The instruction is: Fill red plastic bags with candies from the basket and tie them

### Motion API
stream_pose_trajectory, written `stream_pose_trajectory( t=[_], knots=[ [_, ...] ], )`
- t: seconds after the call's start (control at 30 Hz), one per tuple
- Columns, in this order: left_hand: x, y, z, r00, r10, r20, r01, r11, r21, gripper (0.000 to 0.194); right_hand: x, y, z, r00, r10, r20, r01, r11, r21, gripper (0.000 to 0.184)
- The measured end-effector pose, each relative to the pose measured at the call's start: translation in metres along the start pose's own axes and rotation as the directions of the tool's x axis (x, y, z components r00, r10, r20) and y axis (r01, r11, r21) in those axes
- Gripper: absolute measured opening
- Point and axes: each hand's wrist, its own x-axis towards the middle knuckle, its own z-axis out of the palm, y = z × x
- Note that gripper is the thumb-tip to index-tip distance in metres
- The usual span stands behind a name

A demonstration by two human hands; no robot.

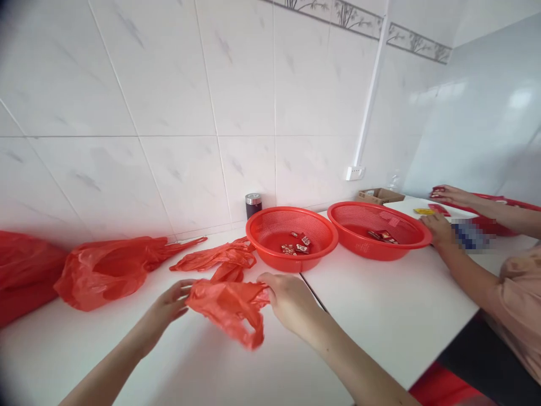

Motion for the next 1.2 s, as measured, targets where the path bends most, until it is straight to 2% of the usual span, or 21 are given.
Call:
stream_pose_trajectory(
  t=[0.07, 0.1, 0.17, 0.2, 0.23, 0.27, 0.3, 0.37, 0.43, 0.47, 0.53, 0.57, 0.63, 0.7, 0.83, 0.87, 0.93, 1.0, 1.03, 1.1, 1.2],
  knots=[
    [-0.006, 0.015, -0.010, 0.974, 0.048, -0.222, -0.037, 0.998, 0.051, 0.034, 0.001, 0.002, -0.007, 0.999, 0.022, 0.041, -0.021, 1.000, -0.014, 0.029],
    [-0.015, 0.026, -0.010, 0.948, 0.118, -0.297, -0.096, 0.992, 0.087, 0.034, 0.001, -0.001, -0.010, 0.998, 0.031, 0.054, -0.029, 0.999, -0.035, 0.029],
    [-0.041, 0.051, 0.002, 0.854, 0.364, -0.372, -0.286, 0.925, 0.249, 0.028, 0.001, -0.013, -0.013, 0.998, 0.013, 0.059, -0.005, 0.992, -0.126, 0.027],
    [-0.056, 0.062, 0.014, 0.793, 0.517, -0.322, -0.402, 0.842, 0.359, 0.024, 0.001, -0.021, -0.014, 0.998, -0.012, 0.061, 0.023, 0.984, -0.179, 0.026],
    [-0.070, 0.069, 0.027, 0.742, 0.633, -0.220, -0.490, 0.736, 0.466, 0.020, 0.000, -0.029, -0.015, 0.996, -0.044, 0.074, 0.059, 0.974, -0.220, 0.024],
    [-0.080, 0.073, 0.042, 0.718, 0.691, -0.088, -0.542, 0.634, 0.552, 0.018, 0.000, -0.038, -0.016, 0.993, -0.072, 0.096, 0.093, 0.967, -0.239, 0.023],
    [-0.086, 0.072, 0.055, 0.721, 0.692, 0.027, -0.552, 0.551, 0.626, 0.020, -0.001, -0.045, -0.016, 0.988, -0.094, 0.119, 0.120, 0.964, -0.236, 0.023],
    [-0.084, 0.058, 0.073, 0.804, 0.569, 0.170, -0.474, 0.441, 0.762, 0.023, -0.002, -0.055, -0.016, 0.977, -0.129, 0.167, 0.164, 0.963, -0.216, 0.025],
    [-0.068, 0.036, 0.074, 0.896, 0.411, 0.167, -0.320, 0.340, 0.884, 0.031, -0.005, -0.056, -0.015, 0.964, -0.158, 0.213, 0.211, 0.943, -0.257, 0.027],
    [-0.058, 0.027, 0.068, 0.924, 0.357, 0.136, -0.245, 0.282, 0.928, 0.037, -0.007, -0.055, -0.014, 0.956, -0.167, 0.240, 0.237, 0.924, -0.301, 0.028],
    [-0.041, 0.015, 0.048, 0.947, 0.312, 0.072, -0.138, 0.197, 0.971, 0.044, -0.013, -0.050, -0.013, 0.932, -0.153, 0.329, 0.277, 0.886, -0.372, 0.027],
    [-0.035, 0.015, 0.036, 0.951, 0.307, 0.042, -0.104, 0.186, 0.977, 0.043, -0.015, -0.048, -0.013, 0.915, -0.134, 0.380, 0.289, 0.876, -0.386, 0.026],
    [-0.031, 0.023, 0.016, 0.950, 0.313, 0.003, -0.076, 0.222, 0.972, 0.040, -0.019, -0.047, -0.015, 0.869, -0.100, 0.485, 0.319, 0.863, -0.393, 0.025],
    [-0.033, 0.036, 0.003, 0.951, 0.308, -0.019, -0.081, 0.309, 0.948, 0.038, -0.021, -0.048, -0.020, 0.820, -0.071, 0.568, 0.350, 0.848, -0.398, 0.023],
    [-0.040, 0.053, -0.003, 0.981, 0.186, -0.055, -0.063, 0.575, 0.816, 0.035, -0.021, -0.048, -0.034, 0.767, -0.021, 0.641, 0.351, 0.850, -0.392, 0.017],
    [-0.041, 0.054, -0.002, 0.987, 0.153, -0.041, -0.065, 0.627, 0.776, 0.036, -0.022, -0.047, -0.038, 0.775, -0.040, 0.630, 0.345, 0.862, -0.370, 0.016],
    [-0.044, 0.053, -0.002, 0.995, 0.095, 0.029, -0.092, 0.760, 0.644, 0.039, -0.023, -0.045, -0.044, 0.832, -0.119, 0.542, 0.332, 0.889, -0.314, 0.016],
    [-0.049, 0.052, 0.000, 0.991, 0.027, 0.132, -0.078, 0.914, 0.398, 0.040, -0.024, -0.049, -0.047, 0.898, -0.209, 0.387, 0.326, 0.906, -0.268, 0.022],
    [-0.052, 0.052, 0.002, 0.984, -0.003, 0.180, -0.043, 0.968, 0.249, 0.039, -0.024, -0.052, -0.046, 0.915, -0.252, 0.316, 0.337, 0.907, -0.252, 0.025],
    [-0.058, 0.052, 0.006, 0.966, -0.038, 0.255, 0.035, 0.999, 0.016, 0.033, -0.023, -0.058, -0.040, 0.916, -0.306, 0.258, 0.368, 0.897, -0.246, 0.027],
    [-0.065, 0.049, 0.016, 0.935, -0.020, 0.354, 0.082, 0.984, -0.161, 0.019, -0.017, -0.055, -0.018, 0.909, -0.244, 0.337, 0.351, 0.885, -0.306, 0.020]
  ],
)
